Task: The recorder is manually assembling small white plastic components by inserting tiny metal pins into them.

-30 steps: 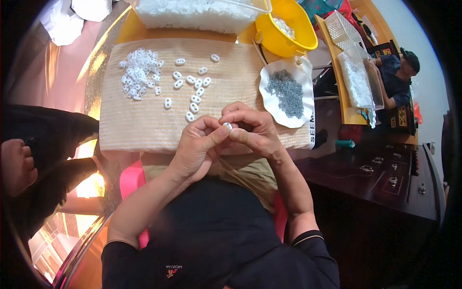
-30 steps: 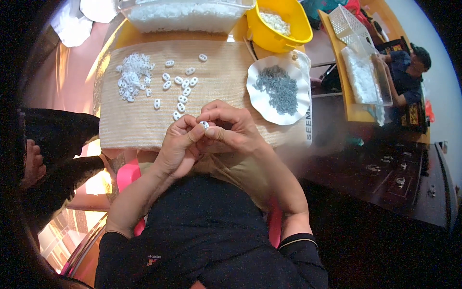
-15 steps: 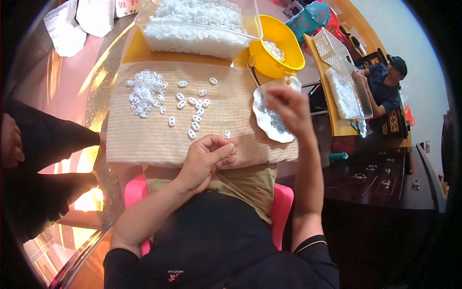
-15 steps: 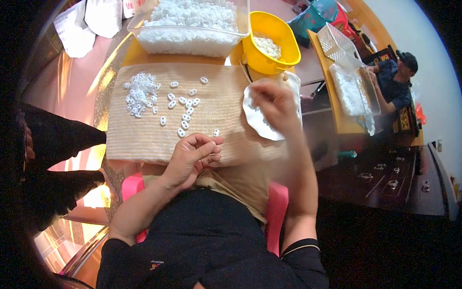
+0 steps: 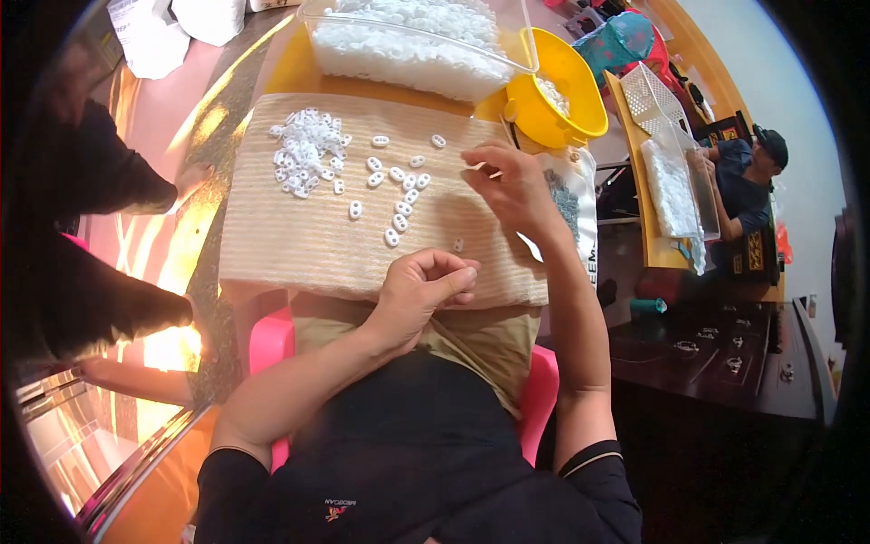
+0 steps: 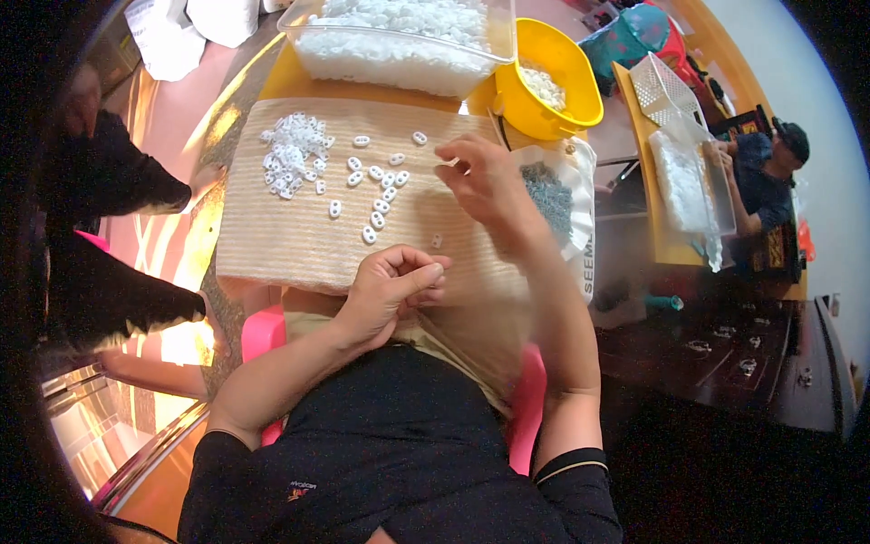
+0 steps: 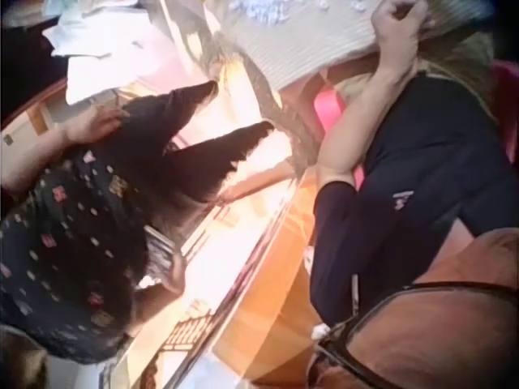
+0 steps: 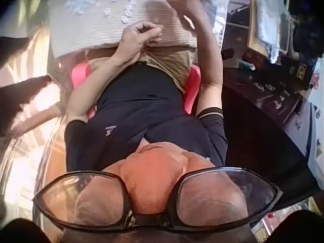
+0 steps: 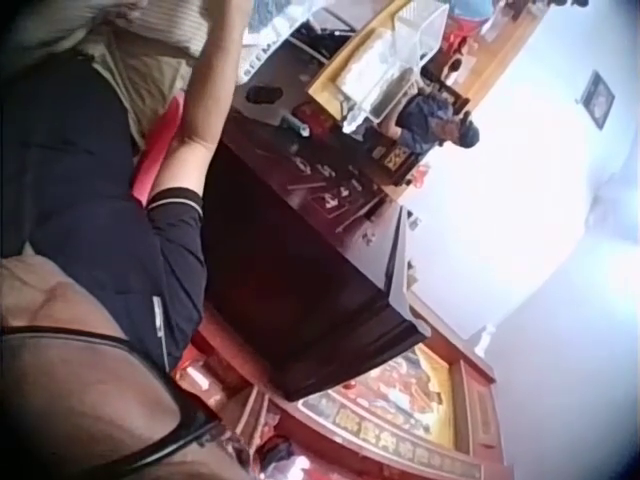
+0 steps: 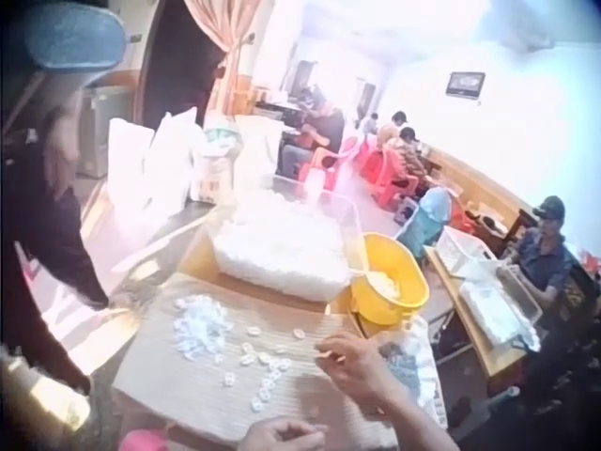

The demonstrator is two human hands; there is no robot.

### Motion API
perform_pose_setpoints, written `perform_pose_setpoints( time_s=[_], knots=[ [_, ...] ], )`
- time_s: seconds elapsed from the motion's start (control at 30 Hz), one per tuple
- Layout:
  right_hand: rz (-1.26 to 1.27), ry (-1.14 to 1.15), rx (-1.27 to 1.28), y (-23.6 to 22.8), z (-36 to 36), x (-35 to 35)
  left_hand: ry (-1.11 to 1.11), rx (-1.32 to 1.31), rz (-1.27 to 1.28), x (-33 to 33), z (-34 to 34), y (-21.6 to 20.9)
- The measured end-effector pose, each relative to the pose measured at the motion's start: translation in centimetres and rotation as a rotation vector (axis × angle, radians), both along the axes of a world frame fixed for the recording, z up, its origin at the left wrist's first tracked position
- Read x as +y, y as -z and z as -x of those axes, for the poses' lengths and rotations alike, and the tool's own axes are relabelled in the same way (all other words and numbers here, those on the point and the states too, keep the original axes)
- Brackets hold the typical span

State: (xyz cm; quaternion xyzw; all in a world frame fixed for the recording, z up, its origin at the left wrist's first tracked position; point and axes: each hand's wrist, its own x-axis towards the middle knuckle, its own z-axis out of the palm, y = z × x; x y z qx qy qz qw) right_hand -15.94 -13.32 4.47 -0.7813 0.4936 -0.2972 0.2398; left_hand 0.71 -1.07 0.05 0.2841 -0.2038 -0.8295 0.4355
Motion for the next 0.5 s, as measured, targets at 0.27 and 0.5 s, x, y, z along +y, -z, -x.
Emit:
perform_pose_setpoints(
  time_s=[0.27,0.5],
  knots=[
    [-0.125,-0.122,0.252,0.7,-2.8,-0.3,0.009,-0.038,-0.019,0.2,0.0,0.1],
    [-0.024,-0.186,0.417,1.1,-3.6,0.4,-0.012,-0.027,-0.02,0.3,0.0,0.3]
  ],
)
